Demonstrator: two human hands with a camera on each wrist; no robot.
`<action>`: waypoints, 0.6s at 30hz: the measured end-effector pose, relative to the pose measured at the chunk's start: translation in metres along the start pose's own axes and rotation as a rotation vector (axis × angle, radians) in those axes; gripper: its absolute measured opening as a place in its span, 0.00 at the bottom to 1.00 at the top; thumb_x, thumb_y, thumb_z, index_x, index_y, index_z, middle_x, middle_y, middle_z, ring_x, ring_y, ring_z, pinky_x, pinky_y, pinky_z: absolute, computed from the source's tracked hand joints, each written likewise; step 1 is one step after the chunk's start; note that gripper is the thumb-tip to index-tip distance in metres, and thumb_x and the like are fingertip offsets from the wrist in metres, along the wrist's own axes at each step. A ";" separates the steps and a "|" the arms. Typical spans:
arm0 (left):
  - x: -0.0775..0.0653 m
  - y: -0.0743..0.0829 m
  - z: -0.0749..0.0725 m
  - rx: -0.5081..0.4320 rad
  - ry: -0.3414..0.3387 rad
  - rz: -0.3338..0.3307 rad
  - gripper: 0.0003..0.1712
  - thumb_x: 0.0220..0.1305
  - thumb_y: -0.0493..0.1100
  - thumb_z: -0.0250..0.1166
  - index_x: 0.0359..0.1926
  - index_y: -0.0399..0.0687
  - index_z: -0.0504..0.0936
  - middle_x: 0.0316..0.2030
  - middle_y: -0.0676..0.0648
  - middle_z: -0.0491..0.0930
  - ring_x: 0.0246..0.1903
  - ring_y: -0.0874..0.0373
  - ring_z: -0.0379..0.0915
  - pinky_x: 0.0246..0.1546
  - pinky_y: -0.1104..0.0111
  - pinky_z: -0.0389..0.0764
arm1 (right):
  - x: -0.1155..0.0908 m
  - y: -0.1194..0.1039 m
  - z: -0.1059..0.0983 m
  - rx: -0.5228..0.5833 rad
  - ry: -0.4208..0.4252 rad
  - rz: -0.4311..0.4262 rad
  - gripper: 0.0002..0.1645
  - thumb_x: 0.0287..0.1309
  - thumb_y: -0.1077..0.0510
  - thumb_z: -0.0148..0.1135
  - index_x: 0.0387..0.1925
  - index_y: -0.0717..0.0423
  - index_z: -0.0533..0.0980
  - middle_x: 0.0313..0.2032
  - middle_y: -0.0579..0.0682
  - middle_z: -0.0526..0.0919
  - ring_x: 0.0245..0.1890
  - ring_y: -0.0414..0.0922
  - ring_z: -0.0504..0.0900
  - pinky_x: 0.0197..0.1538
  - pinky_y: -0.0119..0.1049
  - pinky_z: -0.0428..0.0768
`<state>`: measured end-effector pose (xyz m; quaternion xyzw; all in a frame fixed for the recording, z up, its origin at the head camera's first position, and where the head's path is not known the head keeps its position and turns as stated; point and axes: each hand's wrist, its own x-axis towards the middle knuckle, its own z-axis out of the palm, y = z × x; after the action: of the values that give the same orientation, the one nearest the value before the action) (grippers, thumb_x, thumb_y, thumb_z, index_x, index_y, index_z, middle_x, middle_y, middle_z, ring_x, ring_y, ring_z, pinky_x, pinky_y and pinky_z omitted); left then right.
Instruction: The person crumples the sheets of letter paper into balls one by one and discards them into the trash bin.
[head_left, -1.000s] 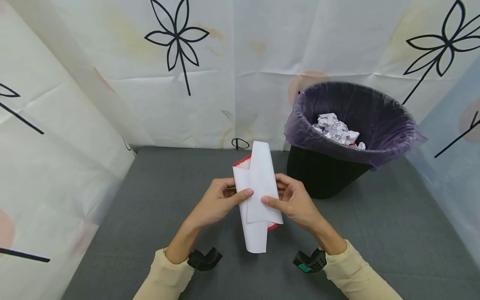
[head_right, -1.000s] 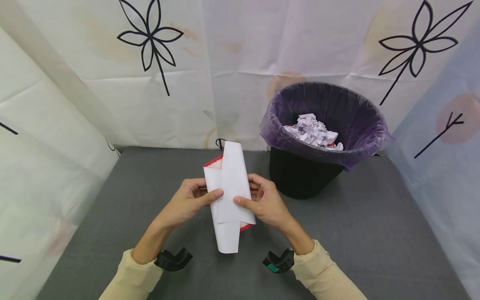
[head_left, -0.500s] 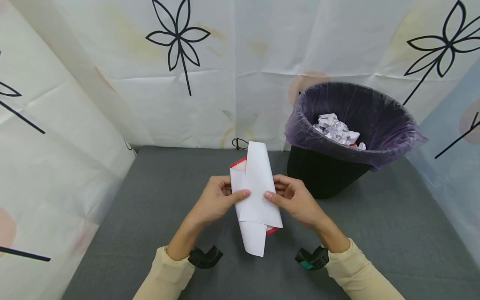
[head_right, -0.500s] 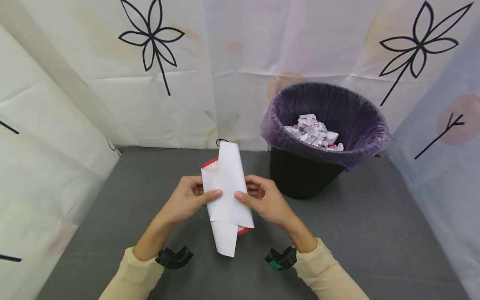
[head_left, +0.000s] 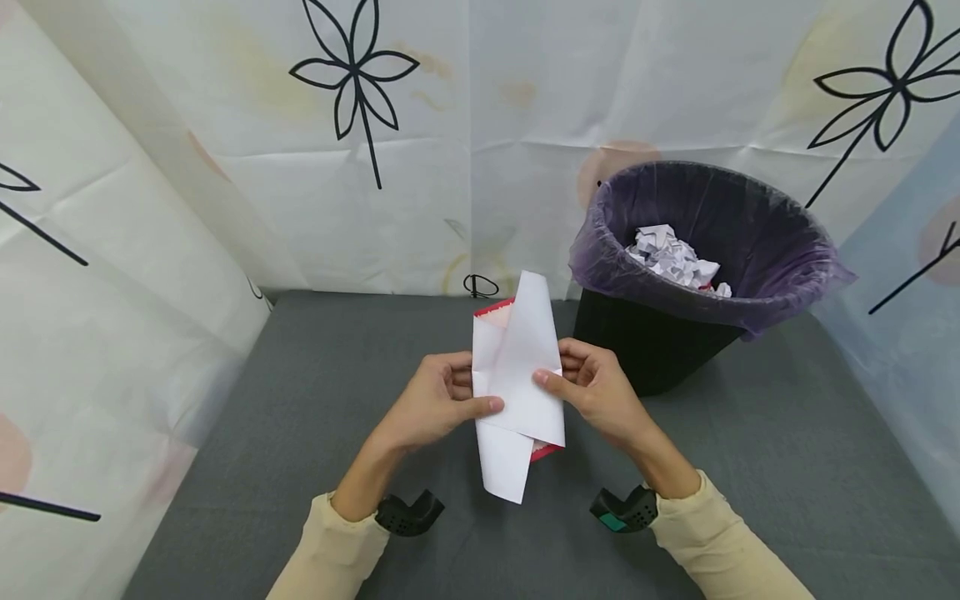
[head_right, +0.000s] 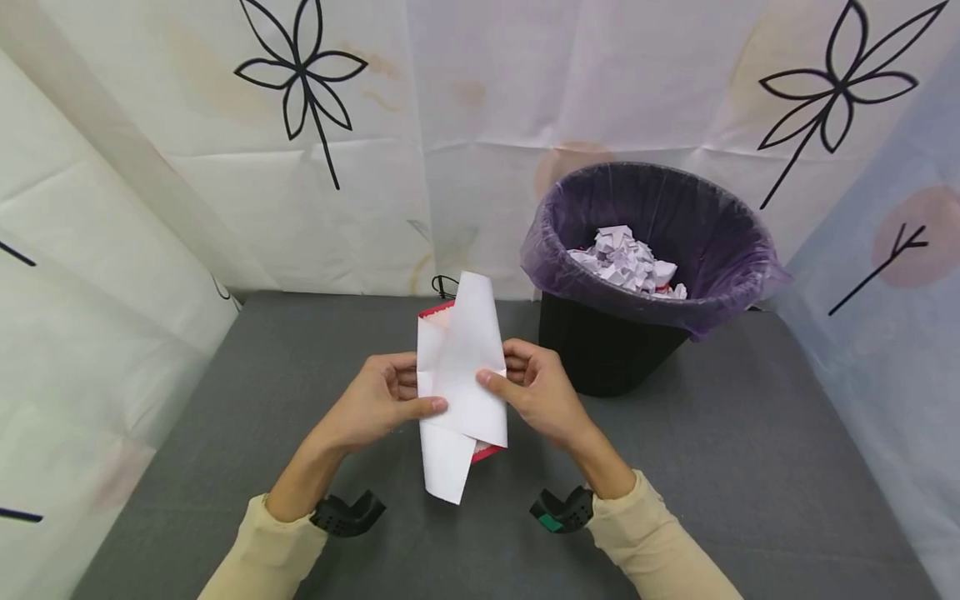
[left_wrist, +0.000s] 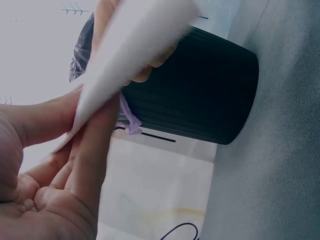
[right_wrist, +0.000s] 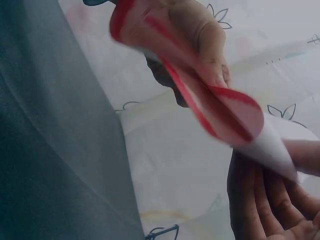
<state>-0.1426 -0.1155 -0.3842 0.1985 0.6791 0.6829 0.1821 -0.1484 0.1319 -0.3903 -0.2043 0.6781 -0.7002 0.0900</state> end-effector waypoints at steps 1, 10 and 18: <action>0.000 0.000 -0.001 -0.010 0.011 0.009 0.29 0.61 0.24 0.68 0.63 0.26 0.73 0.51 0.31 0.82 0.47 0.42 0.85 0.46 0.54 0.85 | 0.000 0.000 -0.001 0.019 -0.022 -0.008 0.23 0.65 0.71 0.63 0.59 0.77 0.70 0.48 0.62 0.85 0.41 0.49 0.88 0.46 0.41 0.86; 0.001 -0.002 -0.005 -0.164 0.087 0.077 0.29 0.59 0.23 0.68 0.62 0.25 0.73 0.50 0.32 0.83 0.43 0.48 0.86 0.45 0.53 0.85 | -0.002 0.010 -0.017 0.334 -0.349 -0.159 0.39 0.64 0.68 0.65 0.73 0.66 0.62 0.66 0.54 0.75 0.62 0.51 0.78 0.58 0.42 0.80; 0.002 -0.001 -0.003 -0.253 0.072 0.098 0.32 0.58 0.29 0.73 0.62 0.24 0.73 0.48 0.39 0.85 0.43 0.50 0.86 0.44 0.56 0.86 | 0.000 0.014 -0.015 0.391 -0.392 -0.203 0.44 0.65 0.58 0.68 0.76 0.59 0.58 0.69 0.53 0.71 0.63 0.50 0.76 0.61 0.41 0.78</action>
<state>-0.1457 -0.1167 -0.3847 0.1821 0.5833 0.7777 0.1476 -0.1561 0.1445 -0.4038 -0.3810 0.4763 -0.7702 0.1864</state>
